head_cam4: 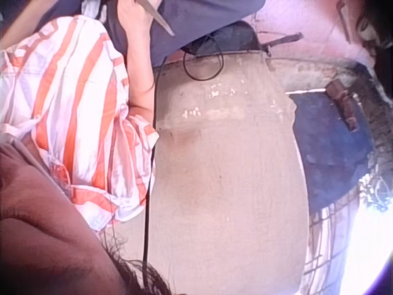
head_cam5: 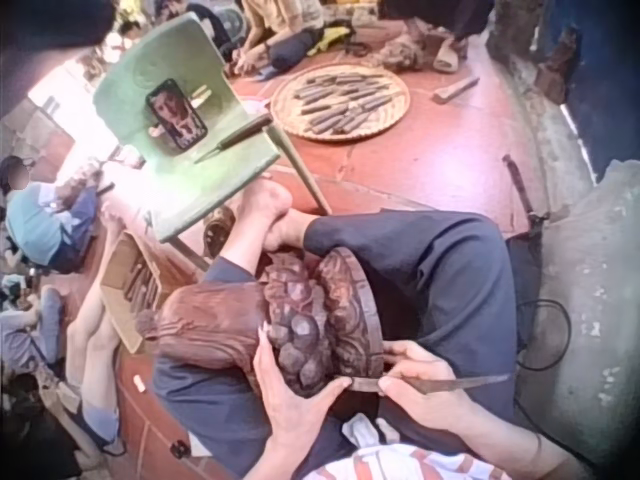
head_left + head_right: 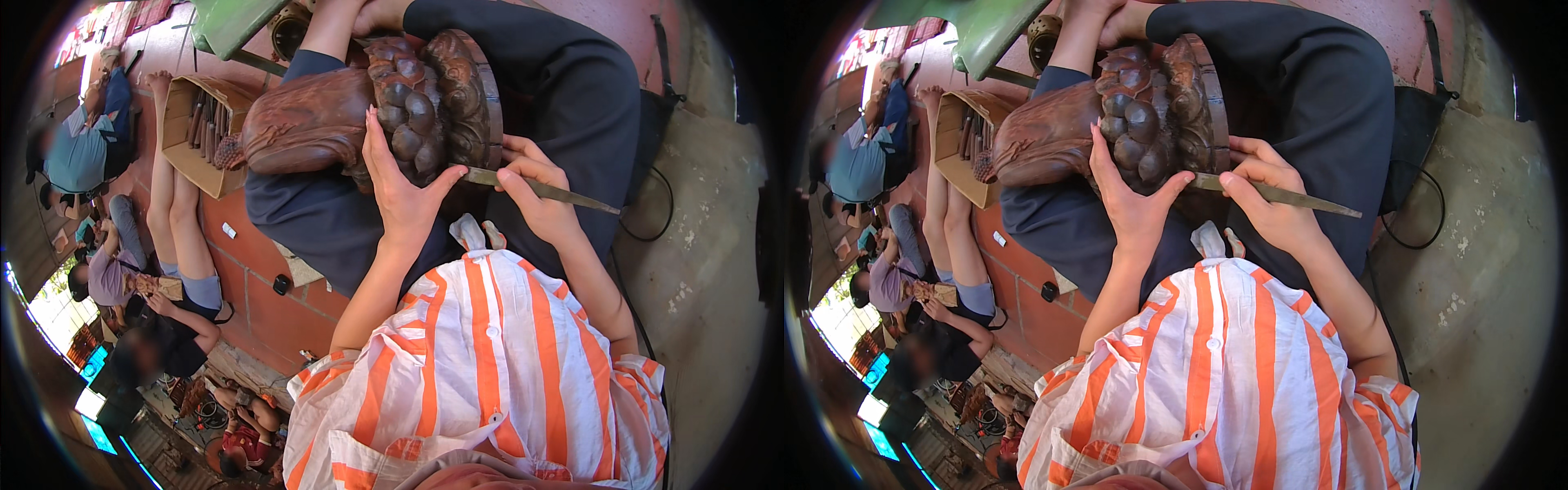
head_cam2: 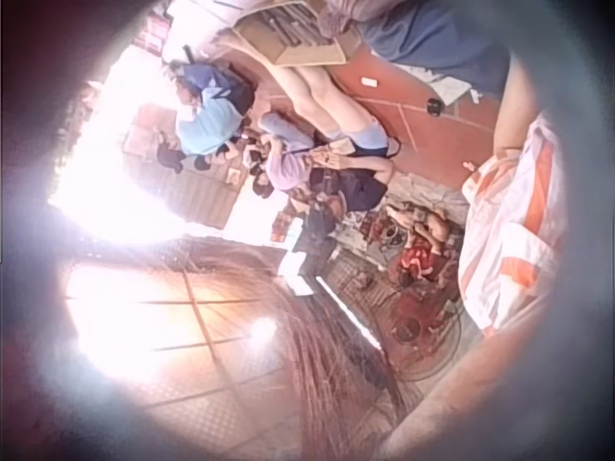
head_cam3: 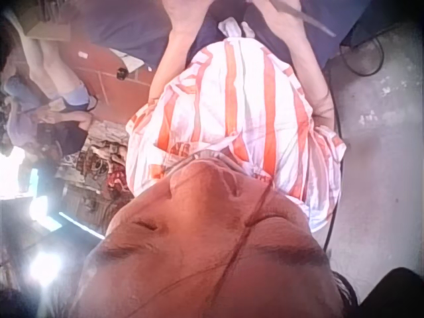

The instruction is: The person holds a wooden carved object on their lap and uses a metal file to smooth and shape its surface. They rotate the object to access different areas and continue filing the details.

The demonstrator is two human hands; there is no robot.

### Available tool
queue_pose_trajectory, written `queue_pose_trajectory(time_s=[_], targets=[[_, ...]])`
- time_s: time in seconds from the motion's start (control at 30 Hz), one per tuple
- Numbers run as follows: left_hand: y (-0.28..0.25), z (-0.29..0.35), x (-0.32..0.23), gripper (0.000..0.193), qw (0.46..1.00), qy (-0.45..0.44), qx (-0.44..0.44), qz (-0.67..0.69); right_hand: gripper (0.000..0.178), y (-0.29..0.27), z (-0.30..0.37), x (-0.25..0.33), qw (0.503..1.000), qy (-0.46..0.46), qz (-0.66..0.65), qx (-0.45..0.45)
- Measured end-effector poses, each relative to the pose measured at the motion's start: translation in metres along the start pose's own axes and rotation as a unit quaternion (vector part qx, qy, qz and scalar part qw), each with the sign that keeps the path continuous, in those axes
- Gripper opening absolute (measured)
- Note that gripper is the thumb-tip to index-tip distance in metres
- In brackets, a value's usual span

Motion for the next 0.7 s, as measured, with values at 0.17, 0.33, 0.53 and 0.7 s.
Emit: queue_pose_trajectory(time_s=[0.17, 0.33, 0.53, 0.7], targets=[[-0.005, 0.001, 0.004, 0.120, 0.998, -0.018, 0.036, 0.042, 0.016, 0.002, 0.007, 0.002, 0.995, -0.028, -0.090, 0.016], [-0.006, 0.005, 0.021, 0.121, 0.984, -0.042, 0.027, 0.172, 0.019, 0.016, 0.013, 0.001, 0.996, -0.068, -0.059, 0.008], [-0.003, 0.001, 0.005, 0.121, 0.997, -0.038, 0.023, 0.067, 0.017, 0.009, 0.010, -0.010, 0.995, -0.046, -0.092, -0.011], [-0.002, 0.001, 0.002, 0.118, 0.998, -0.018, -0.009, 0.054, 0.017, 0.009, 0.014, -0.010, 0.994, -0.041, -0.100, -0.014]])
Point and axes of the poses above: each hand's wrist, its own z-axis away from the middle knuckle, its own y-axis out of the palm, x = y × z, the point moved 7 cm from there along -z, towards the middle knuckle, and after that the axes turned 9 degrees about y, right-handed, at the moved point
